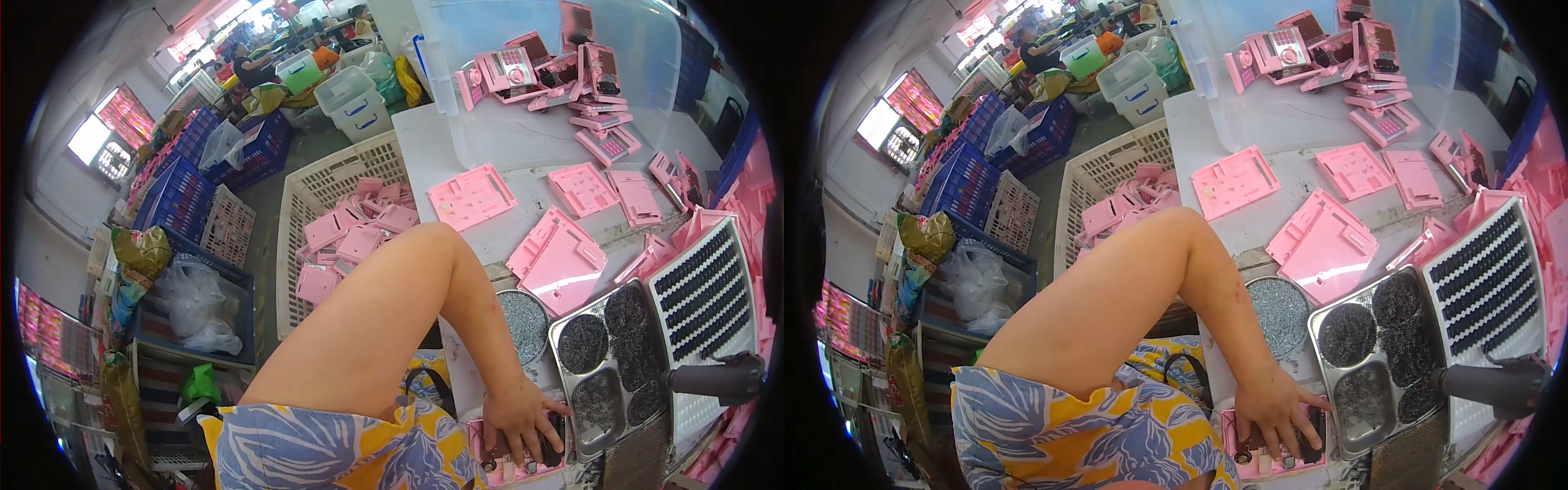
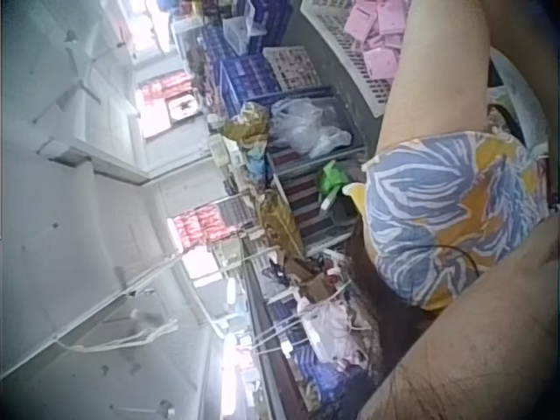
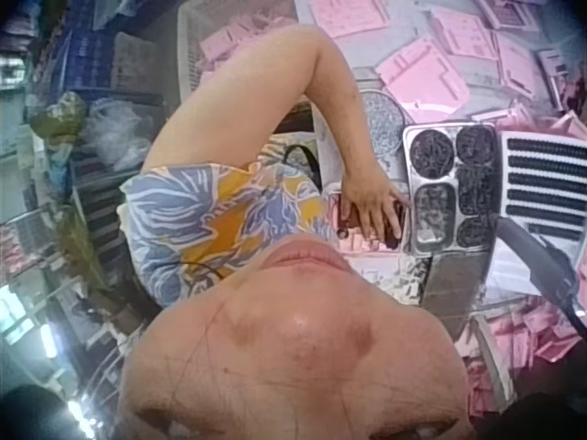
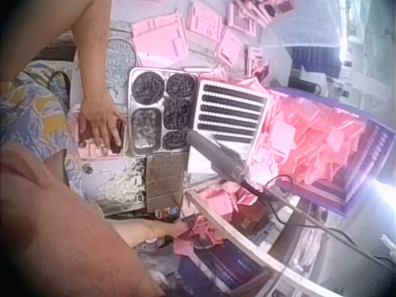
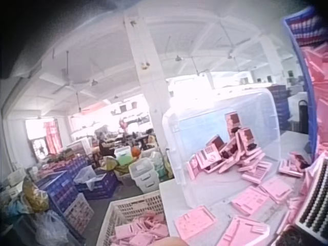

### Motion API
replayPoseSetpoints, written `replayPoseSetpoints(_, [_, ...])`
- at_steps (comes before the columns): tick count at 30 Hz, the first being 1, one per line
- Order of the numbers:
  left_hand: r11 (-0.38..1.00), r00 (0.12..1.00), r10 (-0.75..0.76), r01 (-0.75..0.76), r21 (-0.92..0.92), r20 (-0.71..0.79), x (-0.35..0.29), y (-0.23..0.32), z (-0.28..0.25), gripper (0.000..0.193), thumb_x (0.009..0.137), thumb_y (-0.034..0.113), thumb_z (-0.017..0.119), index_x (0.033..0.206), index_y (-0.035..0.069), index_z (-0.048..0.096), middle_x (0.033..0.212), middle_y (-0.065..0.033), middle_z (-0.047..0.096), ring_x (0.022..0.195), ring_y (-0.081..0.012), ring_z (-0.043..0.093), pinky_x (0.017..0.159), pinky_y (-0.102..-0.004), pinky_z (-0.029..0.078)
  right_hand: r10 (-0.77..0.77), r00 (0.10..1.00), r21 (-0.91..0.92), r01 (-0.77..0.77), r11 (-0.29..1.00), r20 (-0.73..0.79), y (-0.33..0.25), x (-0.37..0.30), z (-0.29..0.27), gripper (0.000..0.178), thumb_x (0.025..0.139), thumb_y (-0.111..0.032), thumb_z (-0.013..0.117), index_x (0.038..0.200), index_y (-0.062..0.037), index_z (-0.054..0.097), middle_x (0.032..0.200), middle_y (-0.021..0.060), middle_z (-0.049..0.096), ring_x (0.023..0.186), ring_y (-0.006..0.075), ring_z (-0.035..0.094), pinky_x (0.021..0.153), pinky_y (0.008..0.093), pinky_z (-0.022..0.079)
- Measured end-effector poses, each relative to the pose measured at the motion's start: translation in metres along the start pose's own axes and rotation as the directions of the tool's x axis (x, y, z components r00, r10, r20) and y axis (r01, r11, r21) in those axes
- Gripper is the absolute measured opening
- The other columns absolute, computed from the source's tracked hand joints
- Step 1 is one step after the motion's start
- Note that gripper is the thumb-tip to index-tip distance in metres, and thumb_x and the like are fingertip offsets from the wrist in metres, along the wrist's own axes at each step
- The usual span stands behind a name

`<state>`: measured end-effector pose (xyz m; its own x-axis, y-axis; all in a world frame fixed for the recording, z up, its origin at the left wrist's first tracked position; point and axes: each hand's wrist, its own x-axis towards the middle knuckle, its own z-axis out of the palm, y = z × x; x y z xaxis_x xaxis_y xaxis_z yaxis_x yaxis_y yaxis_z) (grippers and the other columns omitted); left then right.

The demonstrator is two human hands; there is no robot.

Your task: Assembling a pink electronic device by soldering internal components and screwing the casing together.

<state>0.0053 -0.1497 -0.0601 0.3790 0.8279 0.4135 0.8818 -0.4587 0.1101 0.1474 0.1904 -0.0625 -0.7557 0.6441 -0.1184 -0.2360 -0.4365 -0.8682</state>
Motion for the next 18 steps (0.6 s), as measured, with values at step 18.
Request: replayPoseSetpoints(18, [0.994, 0.991, 0.066, -0.055, 0.095, -0.119, 0.01, -0.005, 0.022, 0.069, 0.091, 0.074, 0.049, 0.14, 0.027, 0.061, 0.142, -0.0071, 0.058, 0.145, -0.0452, 0.032, 0.106, -0.0826, 0.021, 0.107, 0.994, 0.433, -0.111, 0.895, 0.036, 0.009, -0.098, 0.016, 0.035, 0.082, -0.014, 0.07, 0.114, 0.0017, 0.067, 0.106, 0.0142, 0.072, 0.088, 0.0242, 0.068, 0.074, 0.0353, 0.057])
